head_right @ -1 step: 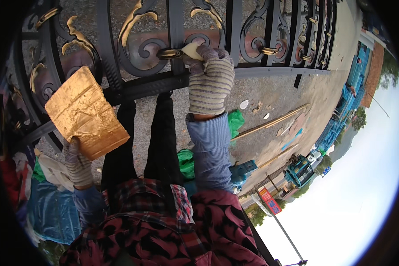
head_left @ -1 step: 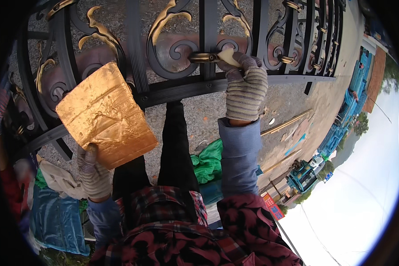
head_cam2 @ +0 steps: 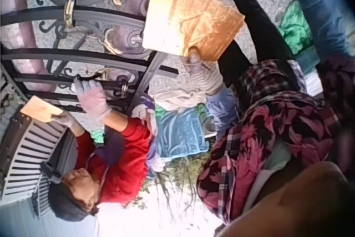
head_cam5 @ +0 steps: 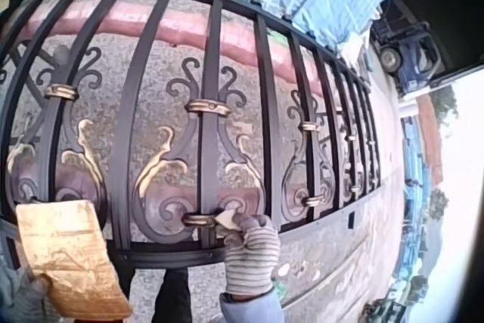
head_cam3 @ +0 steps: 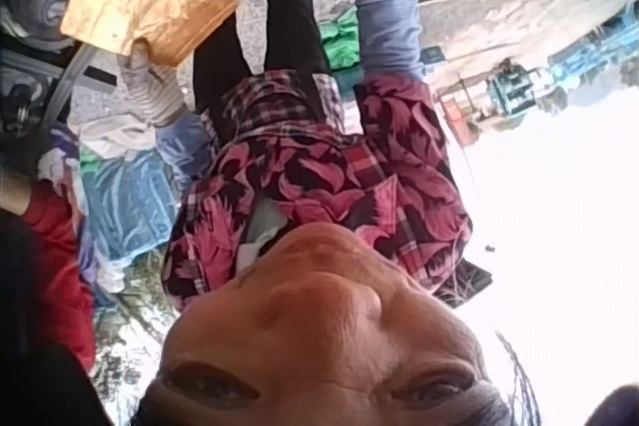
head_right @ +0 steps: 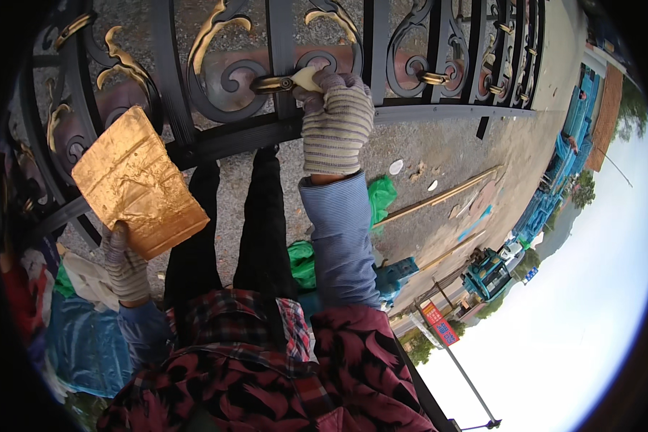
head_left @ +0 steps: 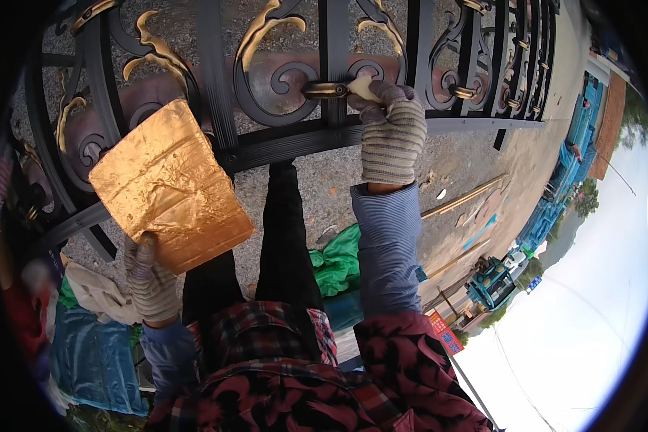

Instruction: The person applies gold paint to the ornate scrollwork of a black metal gate using a small brush. They hold a gold paint container in the left hand and repeatedly brush the decorative elements while another person works nearby.

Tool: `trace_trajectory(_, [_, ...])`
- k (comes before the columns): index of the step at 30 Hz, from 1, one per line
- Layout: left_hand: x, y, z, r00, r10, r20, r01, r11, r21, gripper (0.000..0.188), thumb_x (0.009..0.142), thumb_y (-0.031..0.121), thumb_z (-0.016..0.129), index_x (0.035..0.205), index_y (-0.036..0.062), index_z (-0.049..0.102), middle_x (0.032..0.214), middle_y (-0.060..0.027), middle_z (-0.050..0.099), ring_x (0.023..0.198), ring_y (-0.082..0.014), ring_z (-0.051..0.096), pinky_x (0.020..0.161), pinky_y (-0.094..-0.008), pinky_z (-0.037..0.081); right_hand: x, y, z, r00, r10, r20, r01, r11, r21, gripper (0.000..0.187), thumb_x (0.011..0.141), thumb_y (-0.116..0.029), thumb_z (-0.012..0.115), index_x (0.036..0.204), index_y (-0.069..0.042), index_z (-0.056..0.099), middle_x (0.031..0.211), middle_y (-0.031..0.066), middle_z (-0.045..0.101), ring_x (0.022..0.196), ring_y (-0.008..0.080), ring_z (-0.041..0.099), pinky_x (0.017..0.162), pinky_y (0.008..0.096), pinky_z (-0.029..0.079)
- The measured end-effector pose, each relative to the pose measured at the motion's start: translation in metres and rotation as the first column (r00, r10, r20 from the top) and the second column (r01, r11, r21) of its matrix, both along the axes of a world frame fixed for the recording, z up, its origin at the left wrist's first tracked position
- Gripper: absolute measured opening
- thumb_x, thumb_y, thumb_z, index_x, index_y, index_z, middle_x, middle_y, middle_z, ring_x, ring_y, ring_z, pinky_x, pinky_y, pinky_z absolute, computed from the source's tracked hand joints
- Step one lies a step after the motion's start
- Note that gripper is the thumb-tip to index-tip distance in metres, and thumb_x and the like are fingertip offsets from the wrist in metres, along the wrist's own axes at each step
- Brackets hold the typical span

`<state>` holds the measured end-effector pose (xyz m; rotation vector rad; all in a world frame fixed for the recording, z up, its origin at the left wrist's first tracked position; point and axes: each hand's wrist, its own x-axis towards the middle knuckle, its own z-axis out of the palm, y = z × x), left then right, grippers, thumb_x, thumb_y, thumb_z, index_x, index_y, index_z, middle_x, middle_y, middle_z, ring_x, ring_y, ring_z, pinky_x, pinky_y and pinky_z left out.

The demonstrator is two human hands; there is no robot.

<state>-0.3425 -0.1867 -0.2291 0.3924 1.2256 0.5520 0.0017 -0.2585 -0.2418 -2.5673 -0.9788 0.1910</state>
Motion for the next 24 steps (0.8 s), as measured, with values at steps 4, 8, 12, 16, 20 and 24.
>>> trace_trajectory(4, [0.002,0.003,0.001,0.998,0.017,0.062,-0.018,1.000,0.015,0.044,0.082,0.015,0.064,0.120,0.0010,0.049,0.113,-0.0099,0.057,0.103,-0.0221,0.055,0.090,-0.0332,0.046,0.012,-0.003,0.009,0.926,-0.219,-0.307,0.279,0.946,0.167,0.027,0.063,-0.012,0.073,0.088,-0.008,0.065,0.091,0.0109,0.061,0.087,0.0287,0.056,0.077,0.0380,0.047])
trace_trajectory(8, [0.012,0.003,0.011,0.998,0.033,0.055,-0.034,0.999,0.004,0.044,0.081,0.014,0.064,0.120,0.0010,0.049,0.113,-0.0095,0.057,0.103,-0.0215,0.055,0.091,-0.0336,0.045,-0.002,0.002,0.007,0.999,0.021,0.033,-0.019,0.998,-0.060,0.029,0.063,-0.009,0.078,0.088,-0.001,0.065,0.093,0.0102,0.062,0.084,0.0199,0.061,0.074,0.0302,0.051])
trace_trajectory(12, [0.002,0.001,0.005,1.000,0.010,0.025,-0.010,1.000,0.014,0.045,0.081,0.015,0.065,0.120,0.0018,0.049,0.113,-0.0084,0.057,0.103,-0.0204,0.054,0.092,-0.0338,0.043,0.001,-0.001,0.019,0.819,-0.280,-0.501,0.433,0.874,0.219,0.027,0.062,-0.006,0.078,0.085,-0.002,0.065,0.086,0.0088,0.062,0.082,0.0202,0.060,0.074,0.0305,0.051])
trace_trajectory(16, [0.007,0.003,0.011,1.000,0.003,0.011,-0.003,1.000,0.028,0.044,0.081,0.016,0.065,0.120,0.0023,0.050,0.113,-0.0081,0.057,0.105,-0.0198,0.053,0.093,-0.0326,0.042,-0.010,-0.005,0.008,0.992,-0.023,-0.121,0.033,0.996,0.084,0.028,0.062,-0.004,0.077,0.087,-0.003,0.065,0.087,0.0093,0.062,0.083,0.0202,0.060,0.074,0.0306,0.050])
trace_trajectory(20, [0.001,0.003,0.008,1.000,0.004,0.026,-0.005,1.000,0.020,0.043,0.081,0.016,0.064,0.119,0.0019,0.050,0.116,-0.0084,0.055,0.106,-0.0194,0.052,0.094,-0.0325,0.041,0.004,-0.010,0.012,0.947,-0.219,-0.236,0.256,0.957,0.135,0.023,0.065,-0.003,0.075,0.085,-0.001,0.064,0.088,0.0111,0.063,0.080,0.0203,0.062,0.073,0.0317,0.051])
trace_trajectory(24, [0.009,0.004,0.013,0.999,0.013,0.031,-0.014,0.999,0.043,0.041,0.082,0.015,0.062,0.119,0.0018,0.051,0.116,-0.0085,0.055,0.107,-0.0191,0.052,0.094,-0.0328,0.041,-0.011,-0.010,0.003,1.000,0.013,-0.017,-0.012,0.999,0.042,0.021,0.066,-0.004,0.075,0.083,-0.001,0.064,0.087,0.0114,0.064,0.078,0.0194,0.063,0.071,0.0310,0.052])
